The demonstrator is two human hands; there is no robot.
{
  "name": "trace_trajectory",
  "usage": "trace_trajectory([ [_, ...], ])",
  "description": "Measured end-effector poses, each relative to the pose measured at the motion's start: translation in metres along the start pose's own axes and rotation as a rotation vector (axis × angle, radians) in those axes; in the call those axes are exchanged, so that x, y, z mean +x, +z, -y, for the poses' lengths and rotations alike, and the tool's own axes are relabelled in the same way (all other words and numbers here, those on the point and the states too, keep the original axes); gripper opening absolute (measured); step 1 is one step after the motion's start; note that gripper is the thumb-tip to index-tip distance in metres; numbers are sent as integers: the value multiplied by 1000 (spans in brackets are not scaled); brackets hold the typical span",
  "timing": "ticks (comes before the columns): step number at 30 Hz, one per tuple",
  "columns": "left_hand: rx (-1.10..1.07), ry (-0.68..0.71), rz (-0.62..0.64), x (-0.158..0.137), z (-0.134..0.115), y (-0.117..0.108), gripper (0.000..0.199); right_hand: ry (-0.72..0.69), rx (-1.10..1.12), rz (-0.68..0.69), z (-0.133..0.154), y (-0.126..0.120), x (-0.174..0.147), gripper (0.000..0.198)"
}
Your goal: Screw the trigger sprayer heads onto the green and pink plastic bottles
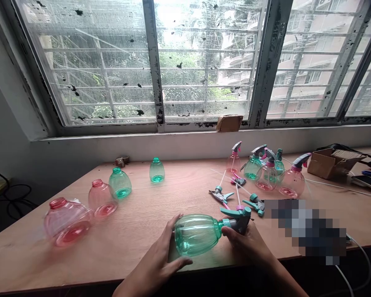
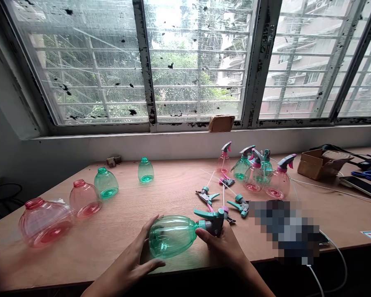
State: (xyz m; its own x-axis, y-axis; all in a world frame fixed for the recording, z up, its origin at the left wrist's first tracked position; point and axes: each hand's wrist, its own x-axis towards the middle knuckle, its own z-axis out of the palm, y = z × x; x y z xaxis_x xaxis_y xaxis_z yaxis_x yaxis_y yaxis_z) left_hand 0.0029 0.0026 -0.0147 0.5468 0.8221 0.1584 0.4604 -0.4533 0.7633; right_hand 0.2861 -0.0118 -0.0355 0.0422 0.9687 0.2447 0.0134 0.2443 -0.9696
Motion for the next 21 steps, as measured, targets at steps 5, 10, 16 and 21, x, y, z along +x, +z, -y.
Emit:
trace_trajectory([
  [5,-14,10,36,-3,-2,-4,79,7,-4,-2,-1,1,0,41],
  [10,-54,-46,5,-4,-5,-6,65,9,11,-14,-1,1,-1,41],
  [16,-1,14,12,-3,-1,-3,86,13,26,-6,-1,0,0,41],
  [21,7,3,49,-4,-5,-7,85,9,39,-4,-3,0,1,44],
])
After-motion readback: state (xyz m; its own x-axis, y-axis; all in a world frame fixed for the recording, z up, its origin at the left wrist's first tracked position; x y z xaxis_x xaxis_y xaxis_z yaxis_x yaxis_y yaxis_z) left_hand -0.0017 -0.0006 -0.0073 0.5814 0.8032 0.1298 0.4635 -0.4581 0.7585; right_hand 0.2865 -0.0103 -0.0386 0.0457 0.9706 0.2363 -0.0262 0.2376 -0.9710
